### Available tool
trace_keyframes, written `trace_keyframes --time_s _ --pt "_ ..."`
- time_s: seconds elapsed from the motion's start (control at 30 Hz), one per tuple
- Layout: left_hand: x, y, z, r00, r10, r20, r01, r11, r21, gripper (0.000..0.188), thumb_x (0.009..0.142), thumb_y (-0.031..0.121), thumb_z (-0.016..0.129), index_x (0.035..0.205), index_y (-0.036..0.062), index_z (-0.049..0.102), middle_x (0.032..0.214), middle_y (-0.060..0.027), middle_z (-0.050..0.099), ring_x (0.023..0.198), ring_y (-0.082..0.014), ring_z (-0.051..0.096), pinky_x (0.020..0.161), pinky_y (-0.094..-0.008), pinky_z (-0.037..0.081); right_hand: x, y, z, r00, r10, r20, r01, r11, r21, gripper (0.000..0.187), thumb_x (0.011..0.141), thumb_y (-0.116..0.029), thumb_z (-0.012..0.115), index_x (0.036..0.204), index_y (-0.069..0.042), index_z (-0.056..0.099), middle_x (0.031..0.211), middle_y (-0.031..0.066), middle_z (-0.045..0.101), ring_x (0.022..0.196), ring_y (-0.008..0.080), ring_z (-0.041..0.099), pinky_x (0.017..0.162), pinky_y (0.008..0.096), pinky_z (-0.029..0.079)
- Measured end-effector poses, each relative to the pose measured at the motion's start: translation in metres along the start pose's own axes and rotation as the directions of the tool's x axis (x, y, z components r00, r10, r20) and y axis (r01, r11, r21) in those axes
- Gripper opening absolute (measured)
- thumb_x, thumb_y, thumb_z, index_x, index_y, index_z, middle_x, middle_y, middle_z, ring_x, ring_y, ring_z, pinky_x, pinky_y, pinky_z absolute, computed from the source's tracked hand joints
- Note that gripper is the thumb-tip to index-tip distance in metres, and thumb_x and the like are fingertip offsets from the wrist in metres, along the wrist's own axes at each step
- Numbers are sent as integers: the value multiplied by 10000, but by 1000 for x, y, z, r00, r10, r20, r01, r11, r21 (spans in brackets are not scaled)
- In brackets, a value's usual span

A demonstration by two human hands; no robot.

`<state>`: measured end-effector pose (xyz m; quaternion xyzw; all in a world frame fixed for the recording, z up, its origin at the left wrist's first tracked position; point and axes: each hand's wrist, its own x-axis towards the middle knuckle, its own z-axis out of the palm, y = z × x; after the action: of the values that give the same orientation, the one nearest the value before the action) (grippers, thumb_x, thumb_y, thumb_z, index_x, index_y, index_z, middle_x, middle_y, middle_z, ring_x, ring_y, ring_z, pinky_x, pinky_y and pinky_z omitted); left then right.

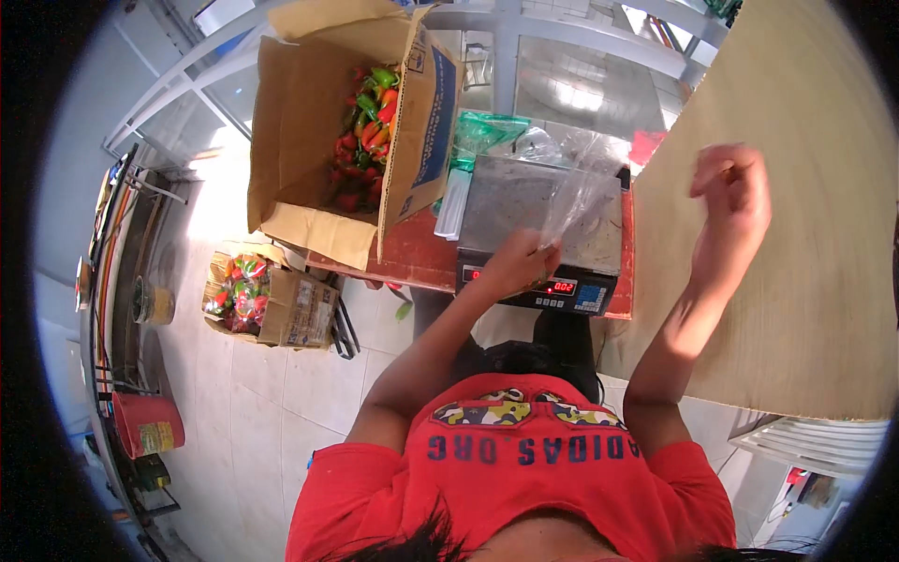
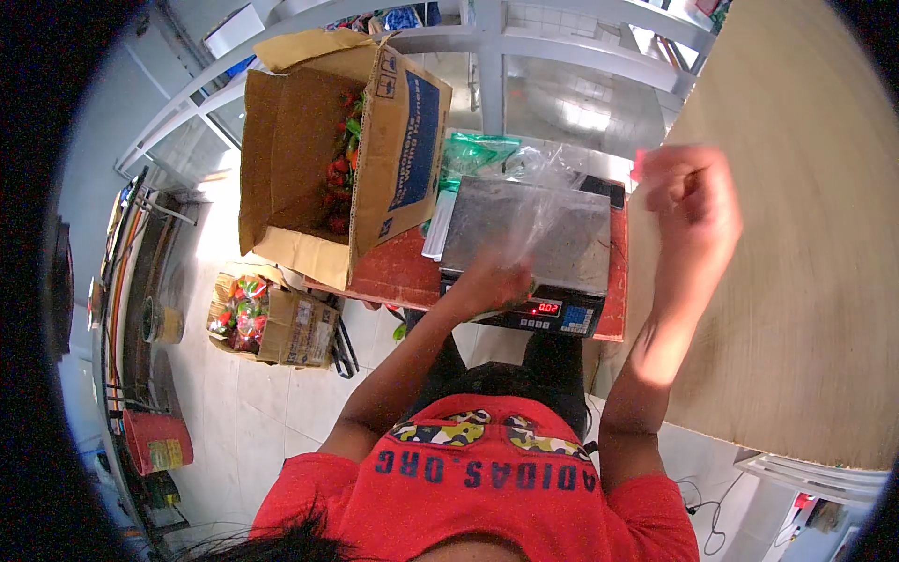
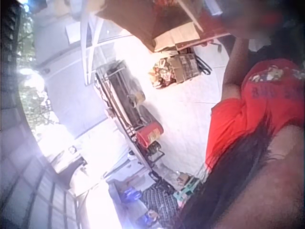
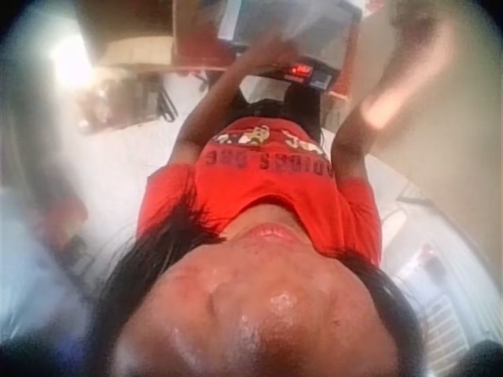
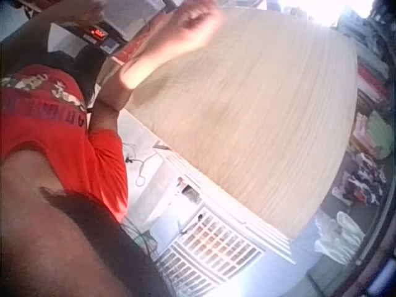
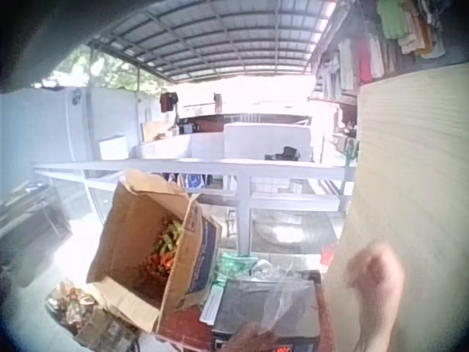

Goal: The person picks peppers from a cardboard box, places them on a digital scale to measure their weight, and then puts them into a small plastic bag.

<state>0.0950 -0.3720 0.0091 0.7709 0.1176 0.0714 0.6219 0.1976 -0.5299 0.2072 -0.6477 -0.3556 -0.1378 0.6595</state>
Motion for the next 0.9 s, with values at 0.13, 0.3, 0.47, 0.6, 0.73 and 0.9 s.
trace_keyframes --time_s 0.13,0.3,0.47,0.6,0.73,0.9 --pt "-12 -9 -6 935 350 58 -343 849 401 93 825 92 571 837 4 599 802 -156 598 800 -344 567 742 -384 444 -51 11 39 655 -325 682 494 867 -61 323 712 -44 645 1034 -52 612 1013 95 601 1011 265 550 981 430 389" --pt "-45 35 -34 935 353 10 -308 801 513 274 677 40 639 942 16 575 978 -163 592 982 -363 516 856 -415 413 -80 104 16 600 2 800 370 886 -280 220 796 -94 586 1012 -48 579 859 160 594 841 346 586 750 422 464" --pt "-60 48 -47 968 232 98 -238 717 655 347 683 37 626 1026 13 578 912 -154 575 940 -350 508 809 -417 432 -73 71 -11 454 184 871 143 951 -276 232 828 -143 581 1042 -51 587 818 185 586 767 334 583 711 415 456" --pt "-59 54 -47 921 371 120 -360 694 623 324 714 63 644 1029 17 581 854 -144 562 881 -329 513 777 -399 433 -59 59 -24 477 385 790 -158 922 -354 154 881 -166 568 854 -15 561 747 140 576 643 177 539 650 332 443" --pt "-49 94 -34 971 228 75 -233 970 70 187 865 126 596 996 -8 593 859 -56 588 796 -173 542 739 -292 432 -47 124 -30 612 219 760 -285 957 -46 136 905 -141 545 936 -28 616 883 38 639 793 123 543 712 294 441" --pt "13 71 4 920 120 -373 -311 801 -511 200 942 231 552 865 56 609 770 28 558 715 -48 504 652 -206 415 -121 159 57 625 493 605 -750 162 641 255 914 -268 547 1111 -106 547 911 -12 569 782 105 519 652 252 426"
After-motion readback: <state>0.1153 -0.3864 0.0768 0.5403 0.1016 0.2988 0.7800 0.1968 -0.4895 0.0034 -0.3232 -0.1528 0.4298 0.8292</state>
